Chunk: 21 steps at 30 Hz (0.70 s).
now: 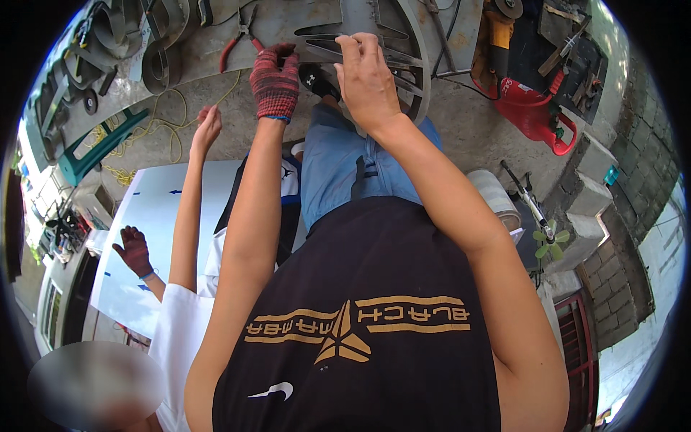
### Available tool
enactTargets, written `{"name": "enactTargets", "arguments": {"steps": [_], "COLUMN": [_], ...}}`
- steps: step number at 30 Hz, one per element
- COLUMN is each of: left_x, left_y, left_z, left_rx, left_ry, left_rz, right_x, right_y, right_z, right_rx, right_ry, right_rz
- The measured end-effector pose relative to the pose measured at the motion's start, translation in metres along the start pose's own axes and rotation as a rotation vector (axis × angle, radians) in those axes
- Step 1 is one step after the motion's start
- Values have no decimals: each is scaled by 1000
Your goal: Assembling and finishing 3D metal sign letters by bending and securing metal strips.
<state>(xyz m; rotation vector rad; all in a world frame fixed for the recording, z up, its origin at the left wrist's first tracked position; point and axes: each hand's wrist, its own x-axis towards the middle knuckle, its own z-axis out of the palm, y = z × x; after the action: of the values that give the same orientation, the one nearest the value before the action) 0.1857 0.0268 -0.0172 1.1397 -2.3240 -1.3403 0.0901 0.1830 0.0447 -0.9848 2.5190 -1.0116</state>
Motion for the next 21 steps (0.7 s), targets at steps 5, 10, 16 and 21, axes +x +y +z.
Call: {"name": "enactTargets", "arguments": {"steps": [5, 10, 16, 21], "left_x": [48, 77, 90, 71], "left_y": [-14, -15, -35, -38], "left_z": [-45, -56, -67, -92], "left_rx": [455, 816, 708, 583], "left_ry": [196, -36, -195, -212], "left_rz": [144, 2, -58, 91], "right_x": [-41, -81, -98, -105], "right_y": [-32, -50, -55, -52], "right_z": [-13, -1, -1, -8], "right_rx": [54, 153, 286, 433], "right_ry": [-25, -96, -128, -168], "right_rz": [45, 176, 245, 325]}}
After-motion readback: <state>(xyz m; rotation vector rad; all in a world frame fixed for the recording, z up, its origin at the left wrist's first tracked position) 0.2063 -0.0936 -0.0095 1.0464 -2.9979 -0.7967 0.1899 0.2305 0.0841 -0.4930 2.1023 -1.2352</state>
